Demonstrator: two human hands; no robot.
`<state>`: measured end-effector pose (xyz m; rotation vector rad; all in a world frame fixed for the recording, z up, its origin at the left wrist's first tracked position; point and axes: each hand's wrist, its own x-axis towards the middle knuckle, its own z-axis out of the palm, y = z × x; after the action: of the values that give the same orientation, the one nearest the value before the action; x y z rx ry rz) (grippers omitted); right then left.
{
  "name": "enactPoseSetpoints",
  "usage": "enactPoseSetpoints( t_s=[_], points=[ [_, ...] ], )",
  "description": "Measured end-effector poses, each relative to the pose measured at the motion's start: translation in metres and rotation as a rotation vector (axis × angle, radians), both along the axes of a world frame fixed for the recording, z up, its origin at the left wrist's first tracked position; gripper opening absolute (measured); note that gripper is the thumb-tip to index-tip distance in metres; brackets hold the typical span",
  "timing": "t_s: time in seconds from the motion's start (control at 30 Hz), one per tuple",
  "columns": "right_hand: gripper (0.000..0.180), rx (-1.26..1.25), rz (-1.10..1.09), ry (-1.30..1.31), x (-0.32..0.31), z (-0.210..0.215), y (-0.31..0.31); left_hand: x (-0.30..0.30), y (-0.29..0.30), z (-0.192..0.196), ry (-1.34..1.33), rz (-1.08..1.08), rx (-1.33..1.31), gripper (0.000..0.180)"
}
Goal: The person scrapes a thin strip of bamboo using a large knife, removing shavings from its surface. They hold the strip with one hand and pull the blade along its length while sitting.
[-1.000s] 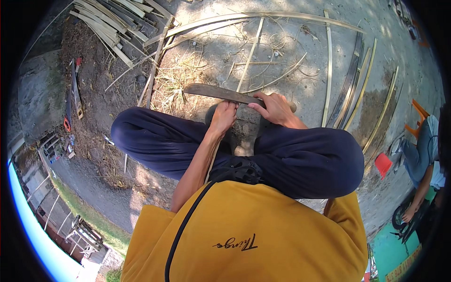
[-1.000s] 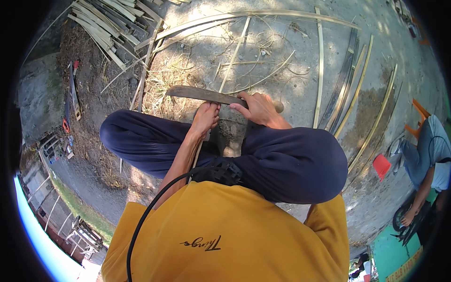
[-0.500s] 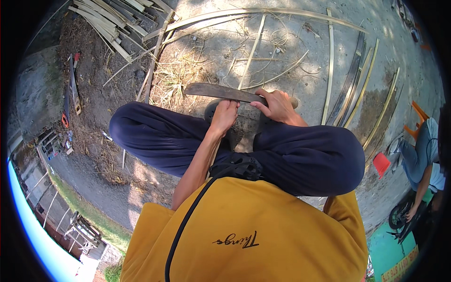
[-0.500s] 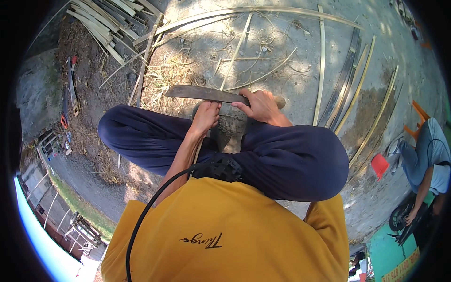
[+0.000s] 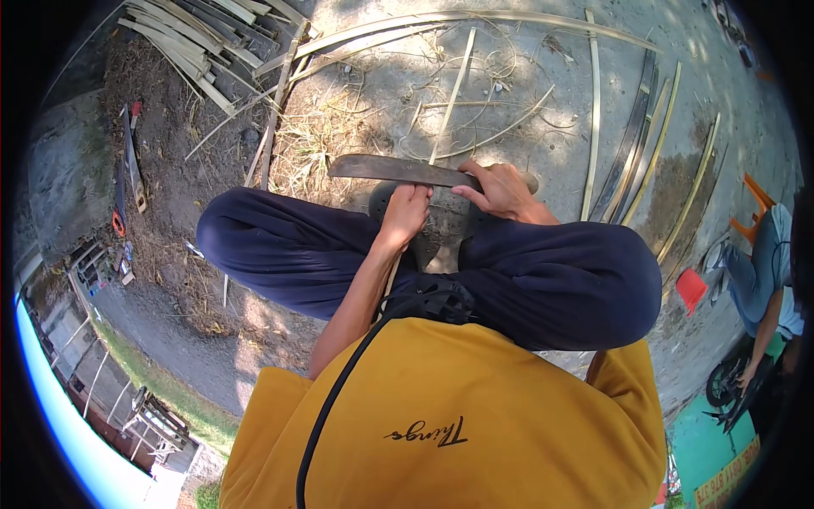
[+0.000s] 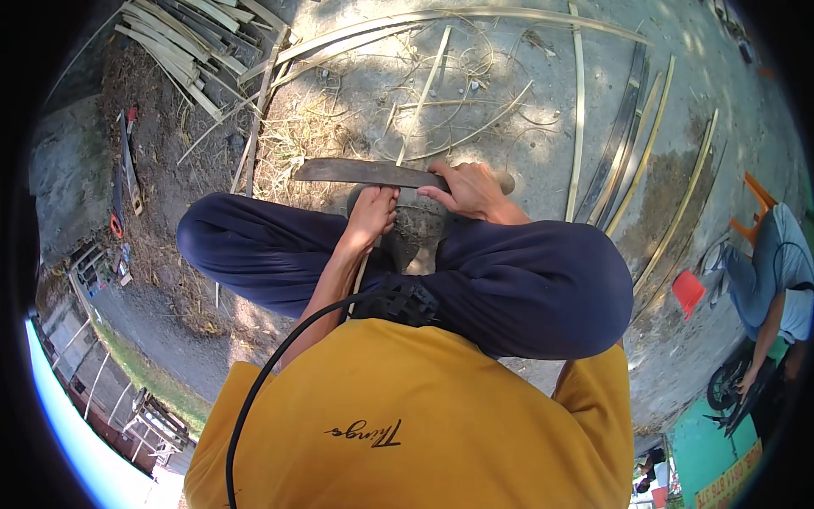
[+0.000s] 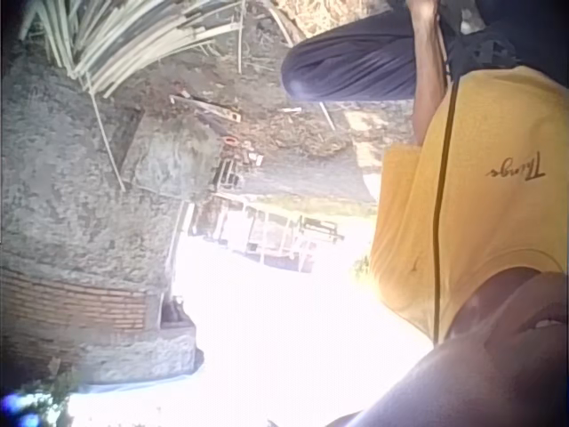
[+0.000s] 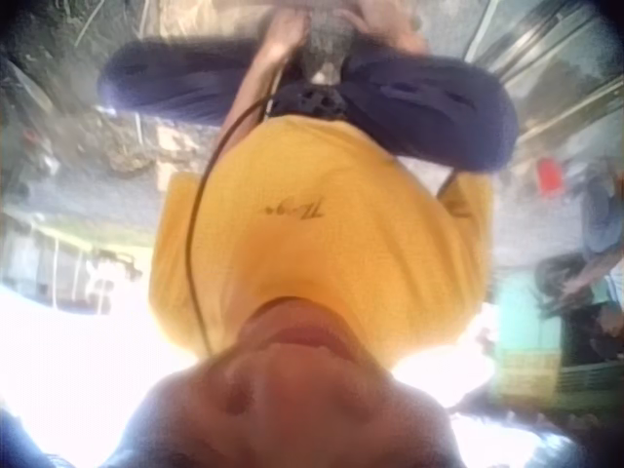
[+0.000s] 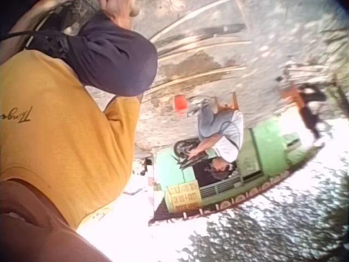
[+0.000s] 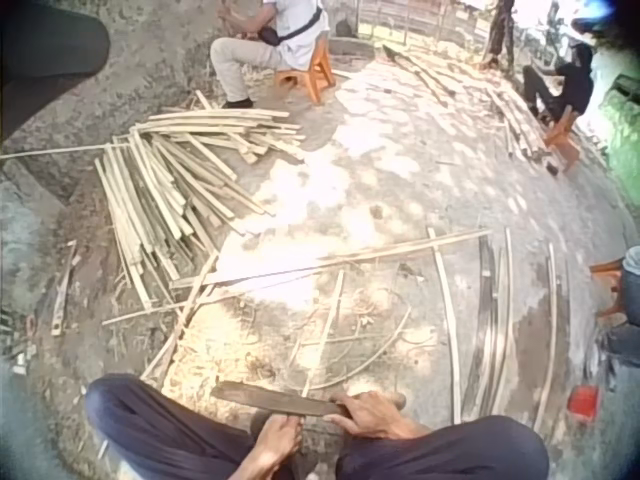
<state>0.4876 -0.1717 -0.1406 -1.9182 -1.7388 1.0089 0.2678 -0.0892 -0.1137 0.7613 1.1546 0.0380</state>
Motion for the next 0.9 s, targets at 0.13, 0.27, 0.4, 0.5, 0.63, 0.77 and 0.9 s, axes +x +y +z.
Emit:
enactPoseSetpoints(
  t_s=[0.13, 0.27, 0.4, 0.5, 0.63, 0.77, 0.9],
  points=[
    [0.052, -0.131, -0.082, -0.004, 0.007, 0.005, 0.006, -0.005, -0.004, 0.011, -0.001, 0.023, -0.006, 0.03],
    [0.05, -0.009, -0.048, -0.066, 0.0, -0.005, 0.002, -0.002, 0.003, 0.014, -0.001, -0.007, -0.038, 0.03],
    [0.058, -0.025, -0.061, 0.015, 0.009, -0.011, 0.003, -0.001, 0.004, 0.021, -0.045, 0.013, -0.128, 0.029],
    [0.059, -0.01, -0.086, -0.013, 0.008, -0.009, 0.006, -0.004, 0.007, 0.022, -0.037, 0.01, -0.134, 0.028],
    [0.058, 0.028, -0.049, 0.003, -0.001, -0.004, 0.0, -0.005, 0.01, 0.023, -0.039, -0.017, -0.105, 0.029],
    [0.057, -0.079, -0.127, -0.055, 0.016, -0.016, 0.012, -0.005, 0.005, 0.027, -0.029, 0.01, -0.121, 0.028],
    [0.057, 0.04, -0.123, -0.016, 0.004, -0.016, 0.007, 0.002, 0.012, 0.03, -0.048, -0.012, -0.126, 0.028]
  ],
)
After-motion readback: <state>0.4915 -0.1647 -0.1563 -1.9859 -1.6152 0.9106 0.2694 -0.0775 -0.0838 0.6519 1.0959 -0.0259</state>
